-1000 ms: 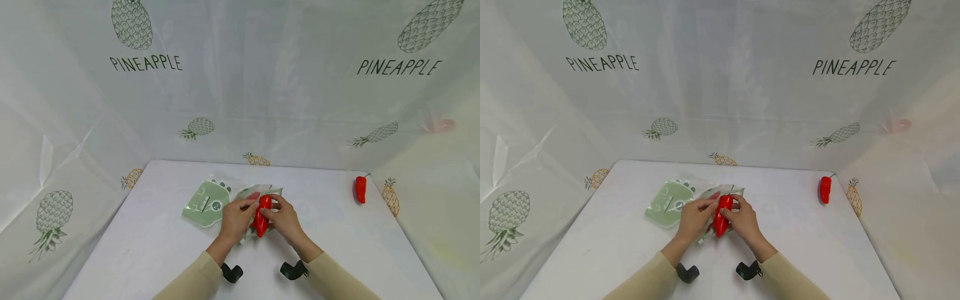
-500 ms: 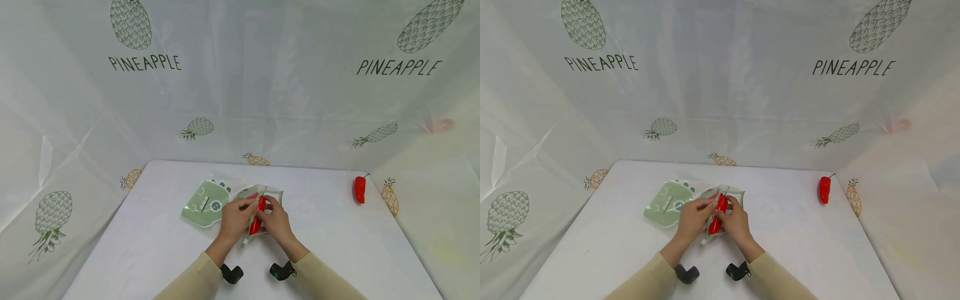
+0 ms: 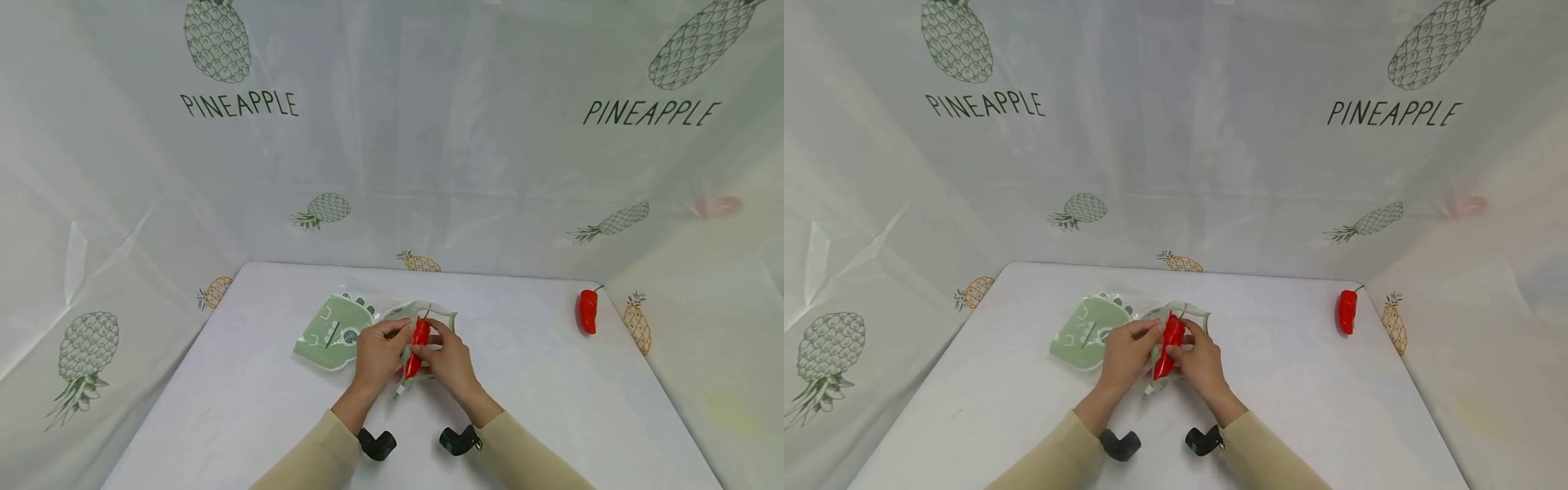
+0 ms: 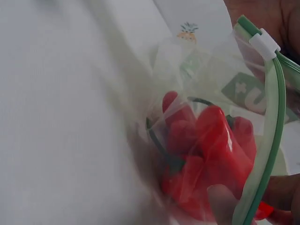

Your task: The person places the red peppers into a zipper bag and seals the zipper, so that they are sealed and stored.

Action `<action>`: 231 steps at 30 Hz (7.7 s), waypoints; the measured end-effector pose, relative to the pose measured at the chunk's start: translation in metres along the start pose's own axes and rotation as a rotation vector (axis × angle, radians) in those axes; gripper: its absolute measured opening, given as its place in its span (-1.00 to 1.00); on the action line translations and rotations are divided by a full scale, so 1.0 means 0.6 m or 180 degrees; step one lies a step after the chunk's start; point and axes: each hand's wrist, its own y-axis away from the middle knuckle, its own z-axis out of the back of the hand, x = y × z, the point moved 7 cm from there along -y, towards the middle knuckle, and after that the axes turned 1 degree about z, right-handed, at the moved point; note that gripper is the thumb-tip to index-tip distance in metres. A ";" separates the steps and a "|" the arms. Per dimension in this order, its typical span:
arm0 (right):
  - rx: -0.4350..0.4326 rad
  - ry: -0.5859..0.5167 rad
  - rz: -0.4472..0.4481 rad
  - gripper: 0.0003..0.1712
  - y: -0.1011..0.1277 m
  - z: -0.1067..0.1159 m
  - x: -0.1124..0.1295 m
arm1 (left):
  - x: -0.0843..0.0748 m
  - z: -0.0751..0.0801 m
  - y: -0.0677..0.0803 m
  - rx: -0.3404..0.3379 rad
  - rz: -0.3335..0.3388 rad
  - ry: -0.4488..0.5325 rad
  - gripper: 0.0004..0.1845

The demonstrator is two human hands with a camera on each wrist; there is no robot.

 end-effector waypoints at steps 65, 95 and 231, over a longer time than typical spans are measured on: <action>-0.0451 0.0520 0.0524 -0.41 -0.001 0.202 -0.006 | 0.012 0.005 -0.005 -0.0023 -0.0135 -0.0624 -0.81; -0.1217 0.1379 0.0386 -0.33 -0.055 0.385 -0.046 | 0.021 0.003 0.001 0.0002 -0.0025 -0.0584 -0.82; -0.0197 0.0100 -0.0043 -0.14 0.020 0.252 -0.075 | 0.017 -0.005 0.008 -0.0010 -0.0135 -0.0517 -0.80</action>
